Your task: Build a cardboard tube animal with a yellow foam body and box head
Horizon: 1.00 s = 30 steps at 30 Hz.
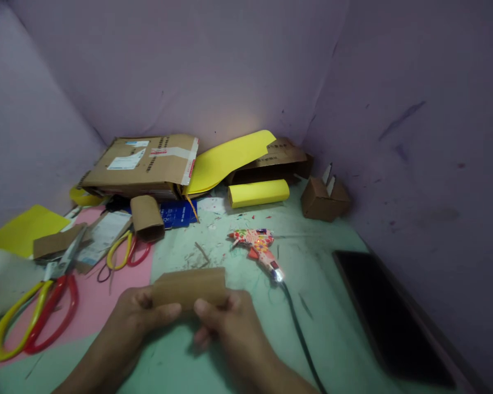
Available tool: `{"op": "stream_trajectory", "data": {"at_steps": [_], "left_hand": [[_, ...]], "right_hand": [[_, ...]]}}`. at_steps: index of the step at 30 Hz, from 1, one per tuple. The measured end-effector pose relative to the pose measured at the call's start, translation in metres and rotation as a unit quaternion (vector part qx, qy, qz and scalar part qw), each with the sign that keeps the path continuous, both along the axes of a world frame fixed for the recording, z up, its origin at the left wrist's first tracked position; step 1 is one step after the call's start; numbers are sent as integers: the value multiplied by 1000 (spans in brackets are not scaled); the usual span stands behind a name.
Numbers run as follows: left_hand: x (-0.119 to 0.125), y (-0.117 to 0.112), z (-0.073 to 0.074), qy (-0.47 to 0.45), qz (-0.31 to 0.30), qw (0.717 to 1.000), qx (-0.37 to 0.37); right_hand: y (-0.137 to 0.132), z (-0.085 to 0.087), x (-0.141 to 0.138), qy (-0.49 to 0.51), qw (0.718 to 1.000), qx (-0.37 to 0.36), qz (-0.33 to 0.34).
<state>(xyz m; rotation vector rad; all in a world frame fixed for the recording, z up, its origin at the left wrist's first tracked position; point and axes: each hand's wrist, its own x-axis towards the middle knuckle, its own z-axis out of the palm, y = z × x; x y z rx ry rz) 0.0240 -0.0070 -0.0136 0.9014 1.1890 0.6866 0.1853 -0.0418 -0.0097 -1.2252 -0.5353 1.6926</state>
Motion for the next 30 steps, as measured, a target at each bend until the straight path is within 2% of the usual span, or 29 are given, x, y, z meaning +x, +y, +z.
{"op": "stream_trajectory", "data": {"at_steps": [4,8,13,16,21,23,25,27,28,29,30], "left_hand": [[0,3,4,-6,4,1000,-17],[3,2,9,-15,5,999,-30],[-1,4,8,-29,32,999,-24],[-5,6,8,-15,40,999,-26],[-5,6,11,-37,24,999,-28],[-6,6,14,-29,27,999,-13],[-9,7,20,32,24,999,24],[-12,8,34,136,-5,986,93],[-11,9,44,203,-35,968,141],[-9,9,56,275,-70,939,195],[-5,9,69,362,-117,890,250]], "right_hand": [[-1,-6,6,19,1000,-5,-15],[-4,-12,5,38,998,30,-44],[-1,-7,8,67,997,4,-27],[0,-5,11,29,998,-9,-50],[-3,-12,8,-21,996,50,-77],[-2,-14,10,-35,996,56,-64],[-2,-11,16,-95,994,54,-17],[-3,-5,25,-246,967,68,-6],[-3,0,29,-335,936,105,-19],[-4,4,32,-413,895,163,-32],[-4,9,33,-468,851,234,-37]]}}
